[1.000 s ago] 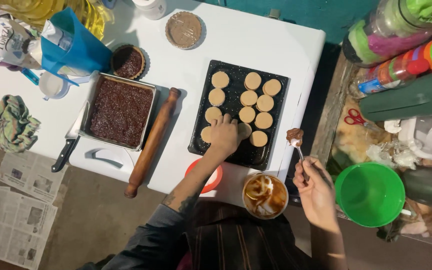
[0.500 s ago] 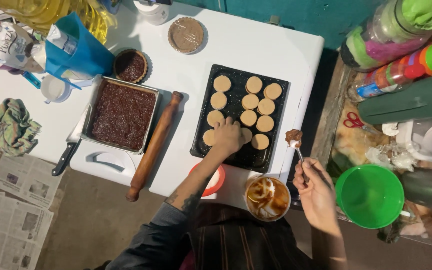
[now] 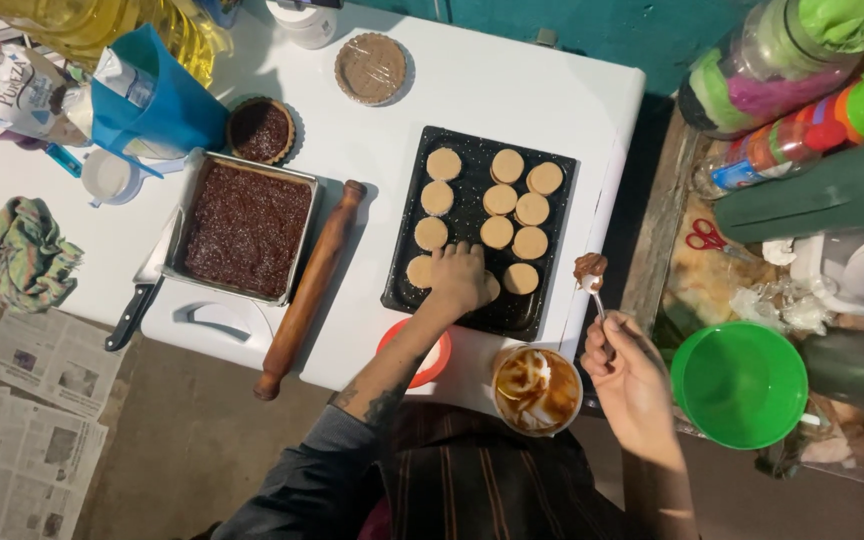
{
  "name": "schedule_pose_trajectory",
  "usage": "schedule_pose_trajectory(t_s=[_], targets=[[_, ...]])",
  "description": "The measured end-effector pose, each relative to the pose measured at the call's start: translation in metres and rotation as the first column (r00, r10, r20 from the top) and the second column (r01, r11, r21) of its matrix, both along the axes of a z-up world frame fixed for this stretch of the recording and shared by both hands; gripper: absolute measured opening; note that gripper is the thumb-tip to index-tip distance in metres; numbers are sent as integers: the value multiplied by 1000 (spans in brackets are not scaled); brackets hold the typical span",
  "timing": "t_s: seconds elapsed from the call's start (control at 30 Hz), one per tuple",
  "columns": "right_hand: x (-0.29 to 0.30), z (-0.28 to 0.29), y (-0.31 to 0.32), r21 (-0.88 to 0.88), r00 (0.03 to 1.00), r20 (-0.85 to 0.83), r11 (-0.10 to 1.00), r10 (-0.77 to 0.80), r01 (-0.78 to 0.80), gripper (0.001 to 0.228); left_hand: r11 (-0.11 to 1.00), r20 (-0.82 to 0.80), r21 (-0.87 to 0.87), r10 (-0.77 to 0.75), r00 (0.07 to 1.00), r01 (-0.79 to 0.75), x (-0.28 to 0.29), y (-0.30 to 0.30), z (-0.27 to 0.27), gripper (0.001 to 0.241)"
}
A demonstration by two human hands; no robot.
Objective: Assembling alfajores by spreading dulce de leche on cookies and pressing them together.
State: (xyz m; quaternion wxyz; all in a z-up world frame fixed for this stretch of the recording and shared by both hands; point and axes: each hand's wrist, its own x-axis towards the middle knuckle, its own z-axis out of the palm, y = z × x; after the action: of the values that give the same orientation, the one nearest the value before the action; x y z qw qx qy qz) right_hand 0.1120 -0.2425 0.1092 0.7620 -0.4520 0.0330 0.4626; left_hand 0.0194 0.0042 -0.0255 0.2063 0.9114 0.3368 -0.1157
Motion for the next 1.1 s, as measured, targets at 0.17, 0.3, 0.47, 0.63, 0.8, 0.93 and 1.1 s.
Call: schedule_pose_trajectory(t_s=[0.17,0.3,0.47,0.63,0.8,0.93,1.1], targets=[[-7,9,5,-5,1000,7,1000,13,-13,9,991,-50,-133,-21,999,15,-4,-2,25,42],[-6,4,1,28,998,-53,999,31,-29,11,968,-66,-243,-79,995,60,-12,-1,30,27],[-6,5,-1,60,996,-82,998,38,-33,10,903,122,-428,106,987,-44,-47,5,52,36],[-16,10,5,-14,997,-58,999,42,-43,10,386,333,-918,619,711,94,-100,3,29,45],[-33,-2,10,82,989,-79,990,123,-116,11,-23,-35,-999,890,455,-32,-146,-7,50,35],[-58,13,23,42,991,-77,993,110,-107,18,-183,-170,-983,887,430,-12,-165,-10,84,28],[-92,21,41,62,994,-71,995,85,-80,17,-183,-130,-976,925,356,120,-181,3,98,43]])
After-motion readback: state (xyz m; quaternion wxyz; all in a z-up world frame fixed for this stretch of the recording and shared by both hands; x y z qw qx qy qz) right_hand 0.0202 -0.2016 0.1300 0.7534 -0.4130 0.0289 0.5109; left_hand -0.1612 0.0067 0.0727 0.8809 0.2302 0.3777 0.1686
